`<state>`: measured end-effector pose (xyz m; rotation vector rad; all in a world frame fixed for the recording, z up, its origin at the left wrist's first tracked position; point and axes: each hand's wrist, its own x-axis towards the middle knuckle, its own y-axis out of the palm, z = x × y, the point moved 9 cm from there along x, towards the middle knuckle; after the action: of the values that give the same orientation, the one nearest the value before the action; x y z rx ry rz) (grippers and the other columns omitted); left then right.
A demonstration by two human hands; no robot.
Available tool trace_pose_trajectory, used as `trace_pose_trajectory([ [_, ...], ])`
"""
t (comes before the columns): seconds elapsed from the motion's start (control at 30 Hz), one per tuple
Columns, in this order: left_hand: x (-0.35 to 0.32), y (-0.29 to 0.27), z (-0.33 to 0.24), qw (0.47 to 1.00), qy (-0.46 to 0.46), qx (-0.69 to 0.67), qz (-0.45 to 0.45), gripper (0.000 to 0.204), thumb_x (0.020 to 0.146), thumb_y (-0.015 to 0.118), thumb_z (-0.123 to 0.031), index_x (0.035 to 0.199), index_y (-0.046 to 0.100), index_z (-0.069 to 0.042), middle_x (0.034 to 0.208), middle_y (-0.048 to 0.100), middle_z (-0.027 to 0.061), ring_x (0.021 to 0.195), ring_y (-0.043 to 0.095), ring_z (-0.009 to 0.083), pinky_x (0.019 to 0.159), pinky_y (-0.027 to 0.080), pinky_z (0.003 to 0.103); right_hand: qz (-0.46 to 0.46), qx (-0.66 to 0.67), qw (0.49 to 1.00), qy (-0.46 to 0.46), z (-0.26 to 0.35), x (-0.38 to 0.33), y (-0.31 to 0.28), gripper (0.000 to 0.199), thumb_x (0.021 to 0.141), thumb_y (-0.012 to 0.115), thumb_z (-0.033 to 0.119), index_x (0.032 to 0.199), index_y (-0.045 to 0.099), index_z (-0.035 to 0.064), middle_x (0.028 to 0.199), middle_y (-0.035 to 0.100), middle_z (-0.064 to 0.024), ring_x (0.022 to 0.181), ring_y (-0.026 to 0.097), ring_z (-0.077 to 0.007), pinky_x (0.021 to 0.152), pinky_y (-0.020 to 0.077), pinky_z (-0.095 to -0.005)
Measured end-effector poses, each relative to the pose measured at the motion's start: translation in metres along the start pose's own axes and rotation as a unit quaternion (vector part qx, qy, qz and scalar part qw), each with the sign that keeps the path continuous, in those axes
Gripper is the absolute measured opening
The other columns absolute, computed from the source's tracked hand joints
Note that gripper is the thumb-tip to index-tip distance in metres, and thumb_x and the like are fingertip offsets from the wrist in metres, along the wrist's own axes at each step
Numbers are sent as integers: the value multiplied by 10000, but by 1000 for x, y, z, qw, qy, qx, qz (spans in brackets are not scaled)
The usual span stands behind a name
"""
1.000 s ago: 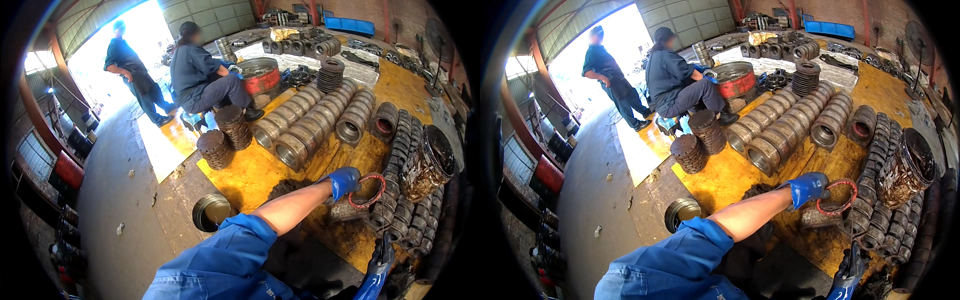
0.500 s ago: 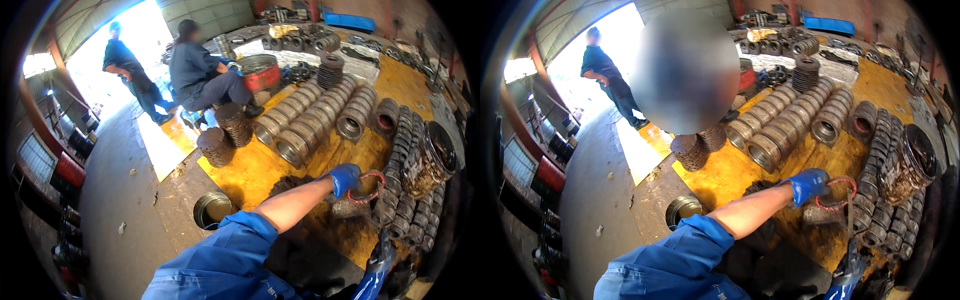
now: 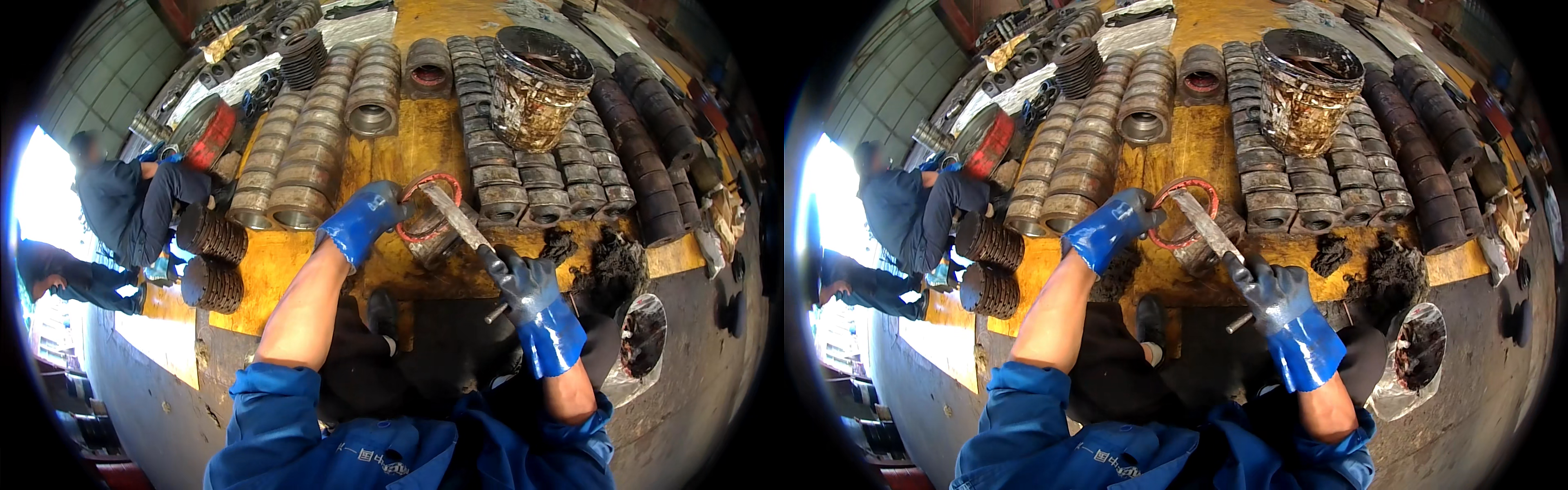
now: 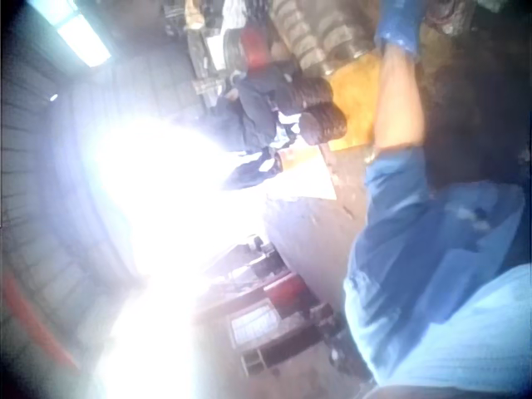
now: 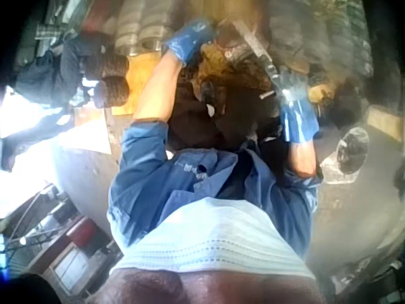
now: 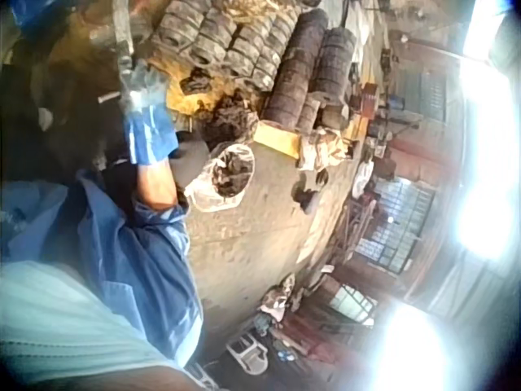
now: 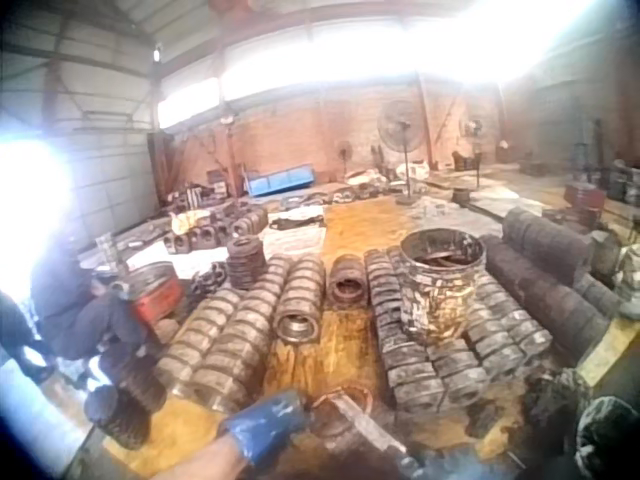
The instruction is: The person sits on the floor and uses a metal file to scrape and clean the surface of a cylindrical metal part. They then use a red ring to wipe the part and file the ring itself, placing the cleaned items on a pile of similar parts.
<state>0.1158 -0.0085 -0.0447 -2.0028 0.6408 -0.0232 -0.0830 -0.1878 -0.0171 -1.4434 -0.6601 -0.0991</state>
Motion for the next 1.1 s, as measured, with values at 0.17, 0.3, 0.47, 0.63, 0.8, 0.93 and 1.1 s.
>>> trace_pose_trajectory([
  [0.17, 0, 2, 4, 1000, -6, 27, 13, 374, 799, 671, -346, 890, 687, 16, 738, 659, 207, 684, 653, 332, 676, 502, 415, -30, -39, 998, -35, 7, 6, -9, 509, 740, 594, 65, 1238, 574, 169, 1003, 605, -60, 592, 608, -176, 486, 478, -349],
  [0.3, 0, 8, -3, 999, -8, 24, 31, 374, 802, 663, -342, 893, 683, 21, 738, 650, 219, 691, 647, 335, 676, 494, 423, 17, -57, 998, -3, 0, -1, 8, 565, 719, 628, 82, 1270, 587, 200, 1091, 620, -36, 641, 622, -174, 565, 495, -344],
  [0.47, -3, 10, -2, 999, -22, -11, 34, 355, 832, 651, -311, 892, 680, 37, 721, 642, 212, 689, 643, 308, 679, 485, 415, 28, -66, 997, -21, -3, -2, 7, 532, 755, 614, 103, 1279, 579, 188, 1096, 637, -60, 606, 621, -163, 535, 490, -331],
  [0.63, -3, 11, 4, 999, -21, 6, 36, 354, 843, 650, -323, 907, 686, 23, 698, 636, 177, 662, 619, 248, 674, 484, 409, 22, -70, 997, -8, -2, 1, 1, 503, 755, 628, 121, 1253, 604, 189, 1083, 637, -58, 594, 611, -164, 512, 474, -338],
  [0.8, -4, 14, -2, 997, -31, 43, 60, 342, 842, 649, -327, 914, 694, 4, 691, 641, 139, 622, 601, 244, 640, 484, 401, -18, -76, 997, -8, -8, -2, -5, 448, 767, 637, 115, 1208, 628, 192, 1011, 650, -53, 574, 598, -151, 474, 461, -314],
  [0.93, -11, 15, -7, 997, -57, 22, 54, 335, 839, 668, -314, 924, 692, 9, 682, 635, 135, 617, 590, 223, 634, 479, 395, 20, -47, 999, 11, -18, -7, 8, 428, 786, 622, 93, 1203, 629, 192, 945, 662, -55, 623, 640, -182, 489, 486, -334],
  [1.1, -14, 6, -9, 999, -19, -25, 15, 333, 845, 703, -289, 914, 689, 36, 674, 633, 122, 626, 585, 185, 622, 469, 360, 167, 27, 982, 86, -48, -4, 21, 435, 850, 536, 82, 1275, 594, 148, 1129, 672, -111, 871, 701, -265, 702, 566, -389],
])
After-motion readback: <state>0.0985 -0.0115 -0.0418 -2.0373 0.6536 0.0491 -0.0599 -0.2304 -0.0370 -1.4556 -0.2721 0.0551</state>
